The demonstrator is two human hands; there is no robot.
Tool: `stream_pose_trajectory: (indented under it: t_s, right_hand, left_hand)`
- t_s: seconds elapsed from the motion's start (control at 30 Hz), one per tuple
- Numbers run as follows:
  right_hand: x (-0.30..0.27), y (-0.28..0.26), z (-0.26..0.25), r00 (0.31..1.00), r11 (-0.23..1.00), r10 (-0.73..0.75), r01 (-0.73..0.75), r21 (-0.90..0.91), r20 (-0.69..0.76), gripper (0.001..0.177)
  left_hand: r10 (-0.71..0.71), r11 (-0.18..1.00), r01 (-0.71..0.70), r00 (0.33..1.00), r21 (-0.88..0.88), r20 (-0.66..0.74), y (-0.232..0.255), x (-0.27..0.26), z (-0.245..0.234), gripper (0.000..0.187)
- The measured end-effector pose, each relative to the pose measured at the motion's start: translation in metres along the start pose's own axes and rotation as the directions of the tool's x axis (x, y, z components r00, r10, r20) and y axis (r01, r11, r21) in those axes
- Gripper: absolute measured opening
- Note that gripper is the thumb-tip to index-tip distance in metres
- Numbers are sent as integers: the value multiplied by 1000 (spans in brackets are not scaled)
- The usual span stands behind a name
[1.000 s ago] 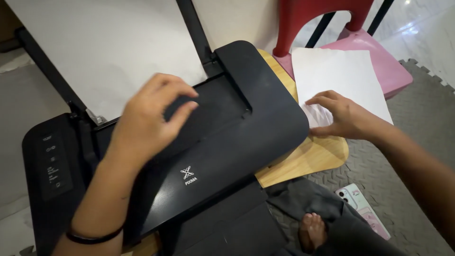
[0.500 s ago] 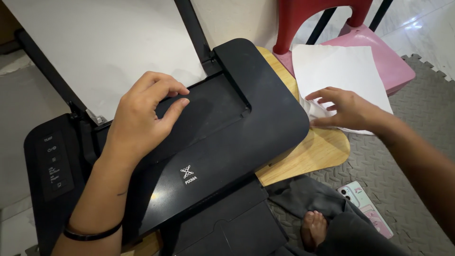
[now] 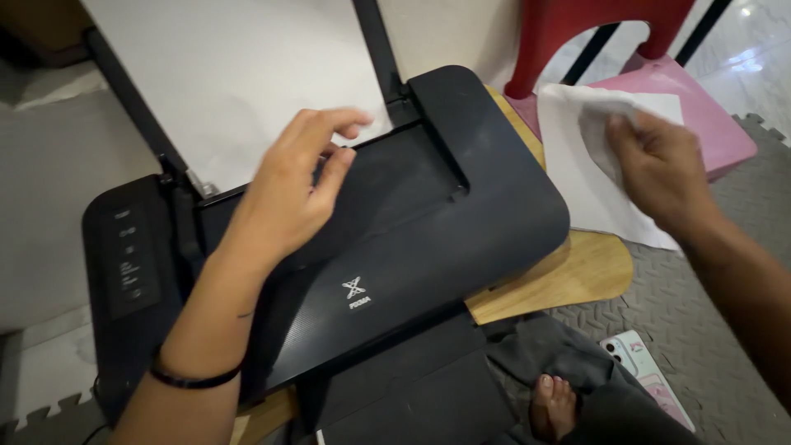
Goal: The person repeatedly picks up sheets of white paper from a nearby stack and places them into the top input tray of a Pigma printer. They align each sheet before insertion and continue this process for the duration of the clip.
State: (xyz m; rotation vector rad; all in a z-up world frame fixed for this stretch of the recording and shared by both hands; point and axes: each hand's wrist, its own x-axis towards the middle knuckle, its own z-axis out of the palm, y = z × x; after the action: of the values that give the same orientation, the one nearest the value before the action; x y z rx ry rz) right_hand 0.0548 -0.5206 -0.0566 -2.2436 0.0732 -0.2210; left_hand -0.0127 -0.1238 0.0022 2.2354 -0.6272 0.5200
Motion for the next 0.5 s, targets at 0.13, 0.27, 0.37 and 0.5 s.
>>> stream_pose_trajectory:
  t_s: [0.13,0.27,0.37,0.5]
  right_hand:
    - [-37,-69,27,725,724,-689,687,-69,-8,44]
    - [-59,-125,75,524,540,-814,841,-6,249,63]
    - [-64,-149,100,463,503,-796,864,0,390,57]
    - [-60,-158,117,348,438,-817,893,102,460,50]
  left_hand:
    - [-18,946,33,999,-323,49,-5,-1,7,35]
    - [-114,881,142,989,-452,90,-16,-1,4,20]
    - [-238,911,265,964,-318,122,-28,-3,-5,20]
    - [-307,939,312,950,-144,54,-49,-6,-15,44]
